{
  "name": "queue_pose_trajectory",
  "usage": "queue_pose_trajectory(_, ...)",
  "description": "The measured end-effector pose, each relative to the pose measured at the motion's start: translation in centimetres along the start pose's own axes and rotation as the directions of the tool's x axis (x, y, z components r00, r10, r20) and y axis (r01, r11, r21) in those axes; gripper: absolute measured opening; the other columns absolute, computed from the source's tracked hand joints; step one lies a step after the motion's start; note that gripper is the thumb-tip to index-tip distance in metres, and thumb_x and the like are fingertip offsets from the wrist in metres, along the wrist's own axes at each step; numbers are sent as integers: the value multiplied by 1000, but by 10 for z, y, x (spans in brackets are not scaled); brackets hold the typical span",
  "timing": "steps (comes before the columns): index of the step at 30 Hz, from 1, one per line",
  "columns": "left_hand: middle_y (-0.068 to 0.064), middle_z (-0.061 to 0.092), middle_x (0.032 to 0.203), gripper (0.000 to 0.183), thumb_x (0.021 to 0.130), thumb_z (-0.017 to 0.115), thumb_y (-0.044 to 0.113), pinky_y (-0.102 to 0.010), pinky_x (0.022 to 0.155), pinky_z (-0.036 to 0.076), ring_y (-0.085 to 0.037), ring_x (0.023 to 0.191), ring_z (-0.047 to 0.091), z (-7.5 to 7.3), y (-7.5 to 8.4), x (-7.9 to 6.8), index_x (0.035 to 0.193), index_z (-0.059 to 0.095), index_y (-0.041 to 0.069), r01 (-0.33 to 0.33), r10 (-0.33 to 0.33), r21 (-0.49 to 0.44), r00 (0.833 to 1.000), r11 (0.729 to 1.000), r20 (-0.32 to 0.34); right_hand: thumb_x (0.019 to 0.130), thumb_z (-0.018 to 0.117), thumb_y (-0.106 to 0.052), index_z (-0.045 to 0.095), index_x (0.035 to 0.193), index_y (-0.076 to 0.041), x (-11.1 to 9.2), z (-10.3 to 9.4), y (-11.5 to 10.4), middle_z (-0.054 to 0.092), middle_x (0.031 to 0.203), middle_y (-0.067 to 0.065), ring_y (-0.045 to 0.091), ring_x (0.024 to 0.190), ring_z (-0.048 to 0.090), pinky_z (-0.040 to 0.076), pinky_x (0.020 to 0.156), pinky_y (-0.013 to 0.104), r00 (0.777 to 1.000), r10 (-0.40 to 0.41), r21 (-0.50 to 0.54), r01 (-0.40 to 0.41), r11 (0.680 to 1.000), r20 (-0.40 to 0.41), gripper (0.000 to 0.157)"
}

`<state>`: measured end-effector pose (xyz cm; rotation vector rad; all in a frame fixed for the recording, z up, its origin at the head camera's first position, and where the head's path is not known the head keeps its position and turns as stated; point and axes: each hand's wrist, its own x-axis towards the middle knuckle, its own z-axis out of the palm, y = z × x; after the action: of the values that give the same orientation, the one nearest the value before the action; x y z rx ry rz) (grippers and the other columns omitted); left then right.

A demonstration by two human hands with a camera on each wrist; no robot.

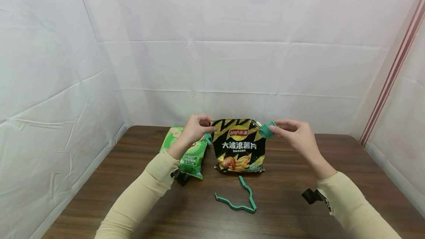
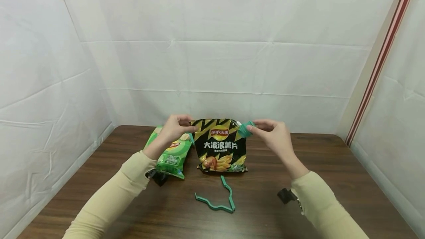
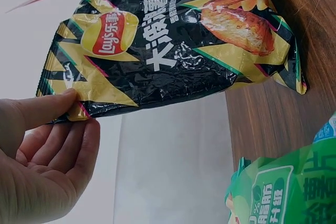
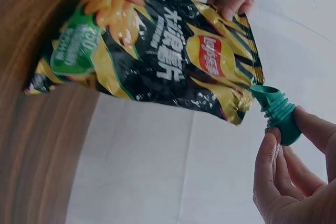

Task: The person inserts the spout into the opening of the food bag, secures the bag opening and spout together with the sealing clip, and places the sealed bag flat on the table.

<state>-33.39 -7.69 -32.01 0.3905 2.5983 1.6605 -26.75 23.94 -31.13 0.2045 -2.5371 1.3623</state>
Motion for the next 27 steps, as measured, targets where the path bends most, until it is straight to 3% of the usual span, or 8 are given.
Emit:
queue_pose_trajectory(7,-11,68,83,23,83,74,15,-29,69,48,-25,84,63,-2,3,-7,104,69,5,-20,21,-12,999,1000,33,86,67,-45,66,118,-9,10,-5,-6,69,112,15,0,77,67,54,69,22,1000,-9,31,9,999,-4,49)
queue_pose_trajectory(15,-18,68,84,20,83,73,11,-34,65,45,-25,82,64,-2,-2,-9,101,69,5,-31,33,-56,998,998,50,86,67,-46,68,116,-12,19,-4,-9,71,107,12,2,80,68,53,70,23,999,-46,-27,45,999,-16,46)
queue_pose_trajectory(21,-4,66,78,23,82,74,11,-30,65,48,-36,89,63,-2,0,-12,104,69,5,-7,12,-79,998,997,60,86,67,-43,68,115,-11,22,-2,-10,72,105,13,12,81,70,53,68,23,997,-70,-42,70,997,-9,43)
queue_pose_trajectory(27,-2,66,78,24,82,74,11,-28,67,49,-39,94,63,-3,1,-13,105,69,4,-4,9,-82,998,997,64,85,70,-41,70,111,-13,22,4,-10,73,99,11,8,80,68,54,66,30,993,-115,-62,115,991,8,38)
